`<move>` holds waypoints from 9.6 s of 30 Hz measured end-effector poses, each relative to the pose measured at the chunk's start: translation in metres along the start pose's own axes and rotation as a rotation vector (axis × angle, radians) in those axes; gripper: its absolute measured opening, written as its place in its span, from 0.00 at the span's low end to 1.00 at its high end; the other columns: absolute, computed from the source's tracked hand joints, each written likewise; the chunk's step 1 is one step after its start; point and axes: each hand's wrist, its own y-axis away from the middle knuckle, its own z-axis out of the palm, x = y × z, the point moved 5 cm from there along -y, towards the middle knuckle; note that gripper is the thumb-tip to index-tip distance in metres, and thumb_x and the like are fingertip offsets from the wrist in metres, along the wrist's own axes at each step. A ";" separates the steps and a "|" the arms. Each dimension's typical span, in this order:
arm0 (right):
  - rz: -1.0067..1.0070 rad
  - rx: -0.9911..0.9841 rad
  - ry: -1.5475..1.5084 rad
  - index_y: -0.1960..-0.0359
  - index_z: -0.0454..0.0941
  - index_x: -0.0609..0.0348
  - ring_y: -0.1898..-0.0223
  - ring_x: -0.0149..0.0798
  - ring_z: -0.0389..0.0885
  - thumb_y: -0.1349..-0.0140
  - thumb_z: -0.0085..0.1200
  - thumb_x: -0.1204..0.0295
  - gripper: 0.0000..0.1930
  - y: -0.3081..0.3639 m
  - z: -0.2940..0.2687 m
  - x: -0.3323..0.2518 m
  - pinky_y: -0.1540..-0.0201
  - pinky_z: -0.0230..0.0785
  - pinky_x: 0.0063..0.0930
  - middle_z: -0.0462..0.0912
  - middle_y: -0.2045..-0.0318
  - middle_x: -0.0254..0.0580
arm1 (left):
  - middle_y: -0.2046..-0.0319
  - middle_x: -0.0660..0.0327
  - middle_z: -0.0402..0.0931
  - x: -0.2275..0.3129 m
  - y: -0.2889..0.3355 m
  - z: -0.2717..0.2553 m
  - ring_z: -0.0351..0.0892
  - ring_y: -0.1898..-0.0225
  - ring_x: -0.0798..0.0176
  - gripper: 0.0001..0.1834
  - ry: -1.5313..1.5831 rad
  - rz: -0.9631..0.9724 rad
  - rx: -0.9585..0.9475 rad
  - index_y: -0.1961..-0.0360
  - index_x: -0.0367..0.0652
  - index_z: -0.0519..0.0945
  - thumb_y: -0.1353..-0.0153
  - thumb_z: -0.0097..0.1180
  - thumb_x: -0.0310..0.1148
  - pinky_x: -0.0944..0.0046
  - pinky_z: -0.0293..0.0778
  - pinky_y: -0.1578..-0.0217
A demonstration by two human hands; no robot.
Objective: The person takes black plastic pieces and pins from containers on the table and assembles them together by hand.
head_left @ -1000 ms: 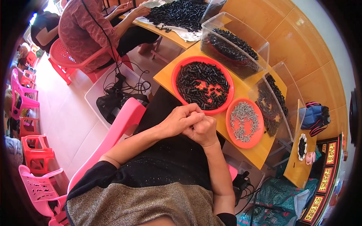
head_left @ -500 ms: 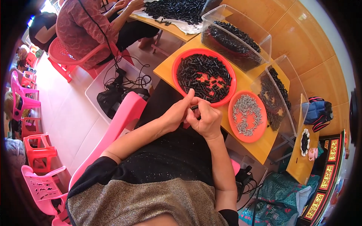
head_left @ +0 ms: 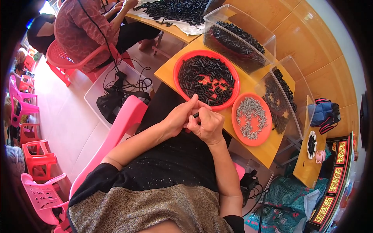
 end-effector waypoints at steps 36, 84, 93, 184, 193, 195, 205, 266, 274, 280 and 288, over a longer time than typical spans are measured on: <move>0.536 -0.095 0.622 0.40 0.83 0.58 0.43 0.56 0.82 0.38 0.74 0.60 0.27 0.043 -0.145 0.140 0.36 0.72 0.47 0.84 0.47 0.52 | 0.75 0.68 0.78 0.013 -0.013 -0.036 0.65 0.79 0.76 0.12 0.058 0.286 0.192 0.53 0.41 0.83 0.18 0.53 0.37 0.74 0.60 0.75; 0.803 -0.038 0.664 0.56 0.89 0.63 0.50 0.61 0.87 0.38 0.68 0.76 0.09 0.052 -0.154 0.142 0.44 0.77 0.52 0.89 0.56 0.58 | 0.65 0.49 0.89 0.086 -0.059 0.008 0.90 0.60 0.43 0.11 -1.343 0.670 -0.078 0.59 0.44 0.91 0.32 0.64 0.38 0.46 0.82 0.57; 0.816 0.004 0.686 0.53 0.90 0.64 0.51 0.63 0.88 0.38 0.68 0.77 0.11 0.051 -0.171 0.136 0.46 0.79 0.52 0.89 0.58 0.60 | 0.64 0.52 0.89 0.096 -0.036 -0.012 0.88 0.57 0.44 0.13 -1.575 0.682 0.095 0.60 0.42 0.91 0.32 0.66 0.40 0.46 0.81 0.54; 0.949 0.344 -0.796 0.47 0.86 0.65 0.59 0.31 0.90 0.26 0.66 0.72 0.12 -0.011 -0.047 0.117 0.60 0.82 0.24 0.92 0.56 0.41 | 0.64 0.61 0.87 0.070 -0.052 -0.016 0.84 0.69 0.72 0.11 -0.758 0.669 0.305 0.49 0.36 0.86 0.30 0.67 0.27 0.64 0.82 0.66; 0.965 0.492 -0.776 0.52 0.88 0.62 0.70 0.20 0.80 0.25 0.66 0.69 0.09 -0.004 -0.091 0.135 0.69 0.70 0.15 0.91 0.62 0.35 | 0.62 0.54 0.85 0.097 -0.103 0.016 0.87 0.57 0.47 0.07 -1.415 0.902 0.303 0.58 0.44 0.90 0.34 0.68 0.32 0.49 0.80 0.55; 0.952 0.502 -0.778 0.52 0.88 0.61 0.71 0.19 0.80 0.25 0.65 0.69 0.09 -0.002 -0.095 0.137 0.69 0.69 0.14 0.90 0.64 0.33 | 0.61 0.54 0.84 0.096 -0.120 0.023 0.87 0.55 0.45 0.06 -1.454 0.901 0.272 0.59 0.45 0.90 0.35 0.67 0.32 0.47 0.80 0.53; 0.925 0.498 -0.786 0.51 0.87 0.62 0.71 0.20 0.80 0.25 0.66 0.69 0.09 -0.001 -0.108 0.140 0.70 0.73 0.16 0.90 0.64 0.35 | 0.60 0.54 0.86 0.091 -0.150 0.032 0.88 0.55 0.43 0.05 -1.604 0.829 0.211 0.64 0.47 0.91 0.40 0.68 0.33 0.43 0.81 0.54; 0.398 -0.190 0.421 0.64 0.91 0.57 0.59 0.56 0.89 0.38 0.70 0.68 0.07 -0.012 0.013 0.085 0.54 0.74 0.54 0.87 0.65 0.48 | 0.58 0.65 0.87 0.063 -0.047 -0.036 0.84 0.60 0.75 0.11 -0.398 0.498 0.196 0.47 0.36 0.86 0.28 0.66 0.28 0.71 0.78 0.61; 0.404 -0.179 0.437 0.64 0.88 0.57 0.60 0.58 0.87 0.34 0.66 0.68 0.06 -0.016 0.010 0.083 0.54 0.73 0.55 0.86 0.64 0.49 | 0.59 0.68 0.89 0.069 -0.042 -0.037 0.75 0.68 0.79 0.12 -0.373 0.466 0.217 0.45 0.43 0.87 0.27 0.67 0.33 0.75 0.68 0.66; 0.413 -0.084 0.334 0.58 0.82 0.58 0.58 0.57 0.85 0.30 0.62 0.68 0.07 -0.033 -0.007 0.056 0.54 0.73 0.54 0.84 0.60 0.49 | 0.54 0.62 0.91 0.071 -0.038 -0.045 0.77 0.70 0.79 0.12 -0.165 0.350 0.166 0.44 0.45 0.87 0.25 0.65 0.34 0.78 0.69 0.68; 0.334 0.042 0.211 0.59 0.83 0.63 0.67 0.46 0.83 0.30 0.65 0.71 0.08 -0.052 -0.025 0.012 0.62 0.76 0.45 0.81 0.65 0.46 | 0.48 0.63 0.90 0.064 -0.034 -0.030 0.82 0.67 0.77 0.14 0.226 0.207 -0.042 0.39 0.46 0.83 0.23 0.61 0.32 0.75 0.79 0.62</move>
